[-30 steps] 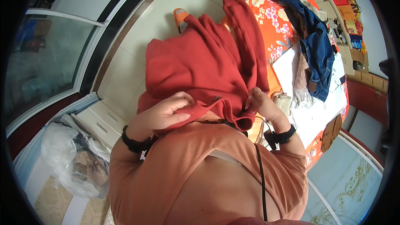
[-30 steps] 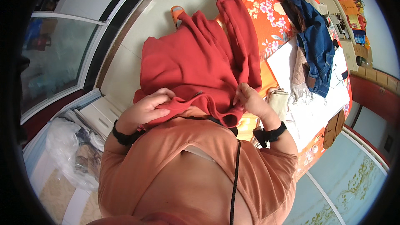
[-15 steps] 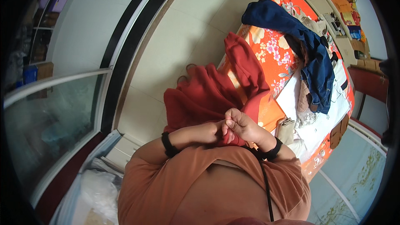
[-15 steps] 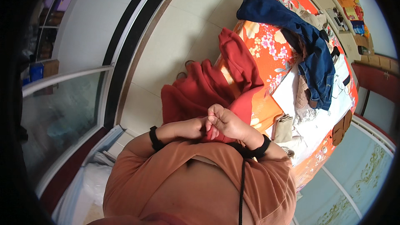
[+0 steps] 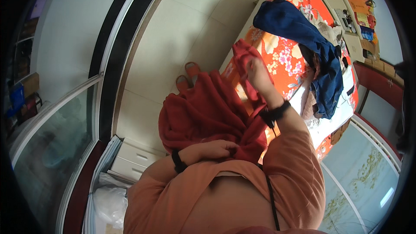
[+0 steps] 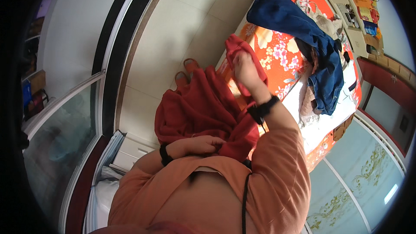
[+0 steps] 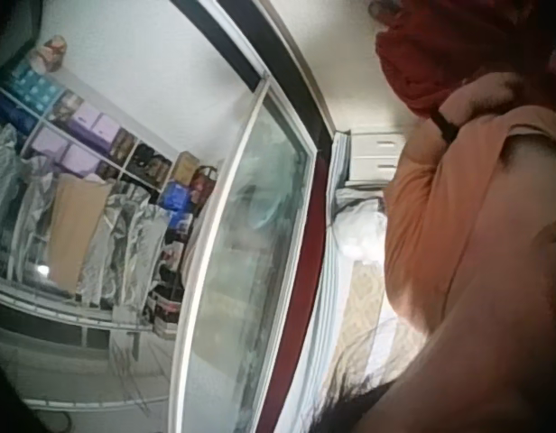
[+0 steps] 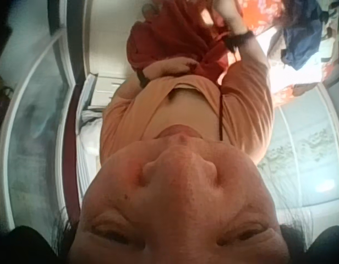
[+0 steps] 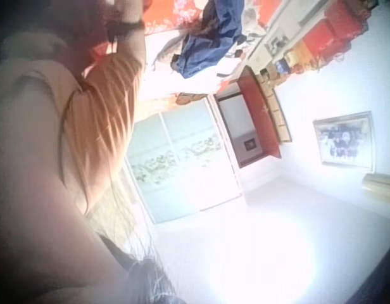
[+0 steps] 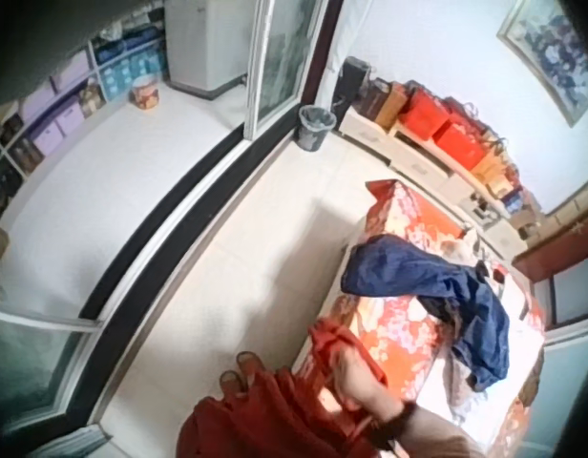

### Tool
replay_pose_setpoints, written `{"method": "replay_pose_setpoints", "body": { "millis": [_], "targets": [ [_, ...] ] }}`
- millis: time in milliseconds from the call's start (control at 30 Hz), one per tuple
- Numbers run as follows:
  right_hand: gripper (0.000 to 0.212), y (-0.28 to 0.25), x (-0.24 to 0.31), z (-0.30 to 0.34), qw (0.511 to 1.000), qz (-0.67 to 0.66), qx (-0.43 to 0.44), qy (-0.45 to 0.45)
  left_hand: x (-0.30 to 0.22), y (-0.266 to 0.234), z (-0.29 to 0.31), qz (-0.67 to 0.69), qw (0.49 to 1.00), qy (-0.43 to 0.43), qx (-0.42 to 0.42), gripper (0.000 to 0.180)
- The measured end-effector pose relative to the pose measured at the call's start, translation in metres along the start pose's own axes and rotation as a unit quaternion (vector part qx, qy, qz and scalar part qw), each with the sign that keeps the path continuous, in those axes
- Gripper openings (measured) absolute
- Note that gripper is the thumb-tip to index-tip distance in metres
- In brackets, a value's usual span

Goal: The person folds a white pair of pants, a red long-sleeve shirt, and a pair of blue jeans on a bed. Each item is smoothed, folded into a compact rectangle, and placed on the bed.

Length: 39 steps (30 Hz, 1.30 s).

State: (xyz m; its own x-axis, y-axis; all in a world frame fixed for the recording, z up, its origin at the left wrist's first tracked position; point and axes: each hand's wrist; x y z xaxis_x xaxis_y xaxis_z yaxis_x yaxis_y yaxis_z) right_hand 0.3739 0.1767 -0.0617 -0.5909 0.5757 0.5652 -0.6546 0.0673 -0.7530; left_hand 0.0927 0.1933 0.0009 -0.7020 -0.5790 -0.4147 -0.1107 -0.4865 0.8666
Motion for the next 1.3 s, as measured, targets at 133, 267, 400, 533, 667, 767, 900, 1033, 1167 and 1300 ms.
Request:
{"method": "replay_pose_setpoints", "body": {
  "millis": [133, 267, 400, 533, 667, 767, 900, 1033, 1167, 1300],
  "targets": [
    [0.022, 0.053, -0.075, -0.091, 0.965, 0.234, -0.013, 0.119, 0.01, -0.007, 0.001, 0.144, 0.989, 0.013, -0.016, 0.056],
    [0.026, 0.069, -0.1, -0.108, 0.945, 0.309, 0.01, 0.108, 0.029, -0.01, -0.002, 0.2, 0.978, 0.051, -0.029, 0.056],
    [0.014, 0.033, -0.066, -0.043, 0.982, -0.123, 0.018, 0.14, 0.048, -0.006, -0.007, 0.166, 0.96, 0.207, -0.088, 0.068],
    [0.017, -0.004, -0.005, 0.105, 0.913, -0.398, 0.068, 0.055, 0.056, 0.013, -0.017, 0.052, 0.864, 0.362, -0.345, 0.076],
    [0.01, -0.002, 0.026, 0.236, 0.844, -0.514, 0.147, 0.045, 0.066, 0.037, -0.044, -0.049, 0.848, 0.408, -0.336, 0.081],
    [0.01, 0.018, 0.028, 0.292, 0.856, -0.493, 0.146, 0.044, 0.087, 0.067, -0.067, -0.066, 0.834, 0.394, -0.381, 0.058],
    [0.011, 0.019, 0.013, 0.337, 0.84, -0.517, 0.161, 0.016, 0.109, 0.095, -0.075, 0.03, 0.846, 0.322, -0.424, 0.033],
    [0.013, 0.011, 0.004, 0.355, 0.907, -0.419, 0.029, -0.025, 0.131, 0.112, -0.078, 0.056, 0.849, 0.347, -0.396, 0.031],
    [0.014, 0.01, 0.005, 0.357, 0.892, -0.448, 0.026, -0.048, 0.149, 0.12, -0.082, -0.044, 0.866, 0.285, -0.409, 0.031],
    [0.013, 0.011, 0.007, 0.36, 0.888, -0.444, 0.113, -0.028, 0.154, 0.125, -0.083, -0.155, 0.842, 0.267, -0.442, 0.033]
  ]
}}
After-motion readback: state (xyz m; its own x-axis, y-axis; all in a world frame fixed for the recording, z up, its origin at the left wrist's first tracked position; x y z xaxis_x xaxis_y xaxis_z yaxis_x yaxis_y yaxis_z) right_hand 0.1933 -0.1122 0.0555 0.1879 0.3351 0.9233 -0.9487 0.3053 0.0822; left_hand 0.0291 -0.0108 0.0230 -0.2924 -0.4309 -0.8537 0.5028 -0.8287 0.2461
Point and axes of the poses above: each hand's wrist, its own z-axis away from the middle knuckle, its own y-axis out of the palm, x = y × z, and after that the axes turned 2 degrees about z, right-handed
